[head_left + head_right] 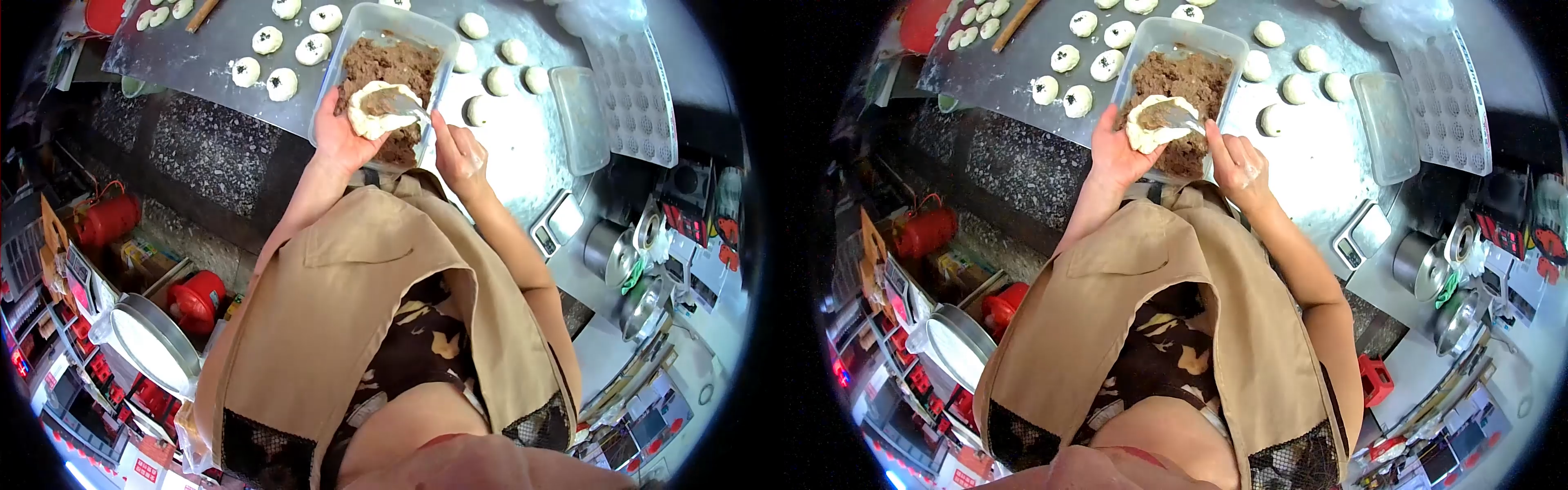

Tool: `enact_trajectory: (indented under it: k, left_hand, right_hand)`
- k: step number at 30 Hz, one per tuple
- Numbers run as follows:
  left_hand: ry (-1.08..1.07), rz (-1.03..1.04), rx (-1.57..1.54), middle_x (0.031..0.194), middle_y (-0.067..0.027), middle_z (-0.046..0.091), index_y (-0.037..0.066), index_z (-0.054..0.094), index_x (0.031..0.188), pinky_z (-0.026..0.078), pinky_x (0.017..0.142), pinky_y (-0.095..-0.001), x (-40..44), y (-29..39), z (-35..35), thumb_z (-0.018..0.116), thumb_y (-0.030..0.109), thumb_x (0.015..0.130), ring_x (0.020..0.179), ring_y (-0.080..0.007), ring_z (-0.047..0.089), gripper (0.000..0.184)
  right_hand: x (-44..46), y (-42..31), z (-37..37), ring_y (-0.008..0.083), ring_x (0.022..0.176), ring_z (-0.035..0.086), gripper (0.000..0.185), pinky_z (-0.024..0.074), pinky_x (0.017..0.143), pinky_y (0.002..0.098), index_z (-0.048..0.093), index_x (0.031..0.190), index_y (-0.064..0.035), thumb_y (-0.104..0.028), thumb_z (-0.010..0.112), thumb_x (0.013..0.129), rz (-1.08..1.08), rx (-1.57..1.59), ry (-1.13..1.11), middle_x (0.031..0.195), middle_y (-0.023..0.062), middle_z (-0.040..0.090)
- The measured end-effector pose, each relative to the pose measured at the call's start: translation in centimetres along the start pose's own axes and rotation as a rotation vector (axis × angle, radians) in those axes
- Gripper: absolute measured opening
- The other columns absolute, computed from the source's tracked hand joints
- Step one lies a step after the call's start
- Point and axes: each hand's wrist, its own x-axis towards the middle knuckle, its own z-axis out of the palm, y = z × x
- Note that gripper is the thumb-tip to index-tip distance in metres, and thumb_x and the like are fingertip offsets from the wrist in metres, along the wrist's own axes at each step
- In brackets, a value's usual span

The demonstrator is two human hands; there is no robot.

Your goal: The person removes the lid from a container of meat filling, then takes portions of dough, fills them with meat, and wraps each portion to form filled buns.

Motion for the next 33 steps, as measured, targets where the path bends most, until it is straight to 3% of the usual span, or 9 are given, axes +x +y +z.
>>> enact_trajectory:
  k: [4,8,11,14,16,18,22,28,33]
  left_hand:
    - [-0.041,0.125,0.115,0.134,-0.0162,0.043,-0.001,0.038,0.131,0.031,0.105,-0.0463,0.6,1.2,-0.4,0.028,0.049,0.093,0.125,-0.0309,0.041,0.064]
    - [-0.098,0.249,0.245,0.134,-0.0161,0.044,-0.002,0.039,0.131,0.03,0.106,-0.0442,-0.1,2.7,0.8,0.032,0.046,0.093,0.125,-0.0298,0.041,0.062]
    - [-0.154,0.17,0.249,0.134,-0.0175,0.043,-0.004,0.037,0.131,0.029,0.107,-0.0439,-0.7,3.5,1.1,0.038,0.041,0.093,0.125,-0.0302,0.04,0.059]
    - [-0.206,0.058,0.252,0.133,-0.0187,0.044,-0.005,0.036,0.131,0.031,0.106,-0.0441,-0.8,3.9,1.1,0.041,0.034,0.093,0.124,-0.0309,0.042,0.055]
    - [-0.247,-0.076,0.305,0.129,-0.0187,0.047,-0.005,0.038,0.13,0.038,0.102,-0.0436,-1.0,3.4,1.6,0.04,0.03,0.093,0.12,-0.0308,0.047,0.051]
    - [-0.253,-0.108,0.324,0.127,-0.0182,0.05,-0.005,0.039,0.129,0.044,0.097,-0.0417,-1.0,2.6,2.4,0.043,0.023,0.093,0.115,-0.0299,0.052,0.046]
    - [-0.172,-0.045,0.599,0.12,-0.0151,0.055,-0.002,0.044,0.127,0.047,0.093,-0.0381,-1.6,2.2,3.9,0.049,0.012,0.089,0.109,-0.0241,0.056,0.041]
    - [-0.228,0.047,1.184,0.116,-0.0098,0.057,0.0,0.047,0.127,0.05,0.086,-0.0296,-0.8,1.3,3.7,0.05,0.006,0.087,0.103,-0.0156,0.057,0.04]
    - [-0.306,0.035,1.297,0.112,-0.0067,0.058,0.0,0.05,0.125,0.047,0.086,-0.0268,-0.7,1.8,4.6,0.05,0.006,0.085,0.101,-0.0123,0.056,0.04]
  right_hand:
    - [-0.6,0.4,-0.5,0.0187,0.057,0.051,0.05,0.0446,0.047,0.0302,0.06,0.113,-0.0012,0.009,0.056,0.064,0.044,0.012,-0.014,0.068,0.0044,0.052]
    - [-1.2,0.2,-1.0,0.0233,0.063,0.056,0.039,0.0471,0.052,0.0341,0.06,0.111,-0.0019,0.005,0.058,0.072,0.315,0.107,-0.109,0.07,0.0076,0.055]
    - [-1.5,0.3,0.2,0.0314,0.074,0.059,0.048,0.0497,0.07,0.0385,0.052,0.12,-0.0047,0.001,0.065,0.074,0.439,0.199,-0.414,0.085,0.0138,0.06]
    - [2.4,0.2,-0.2,0.0302,0.082,0.061,0.046,0.0497,0.077,0.0355,0.05,0.121,-0.0042,-0.001,0.064,0.077,0.3,0.292,-0.134,0.1,0.0159,0.058]
    - [3.7,-0.3,-0.2,0.0178,0.091,0.06,0.043,0.0494,0.079,0.0296,0.05,0.121,-0.0049,0.005,0.059,0.08,0.799,1.0,-0.204,0.108,0.0105,0.057]
    - [4.3,0.0,0.0,0.0135,0.088,0.059,0.032,0.0493,0.078,0.0269,0.057,0.111,-0.0039,0.005,0.059,0.081,0.733,1.253,-0.159,0.107,0.0081,0.057]
    - [4.9,0.4,-1.6,0.0124,0.087,0.058,0.019,0.0489,0.077,0.0248,0.063,0.096,-0.0023,0.005,0.061,0.079,0.625,1.117,-0.221,0.107,0.0069,0.056]
    - [5.0,-0.6,-2.2,0.0116,0.089,0.056,0.01,0.0495,0.075,0.0263,0.064,0.083,-0.0015,0.006,0.064,0.077,0.961,1.324,-0.221,0.097,0.005,0.059]
    - [5.7,-2.0,-2.6,0.0114,0.083,0.059,0.031,0.0493,0.074,0.0243,0.054,0.106,0.0016,0.006,0.063,0.077,0.862,1.28,-0.007,0.098,0.0101,0.061]
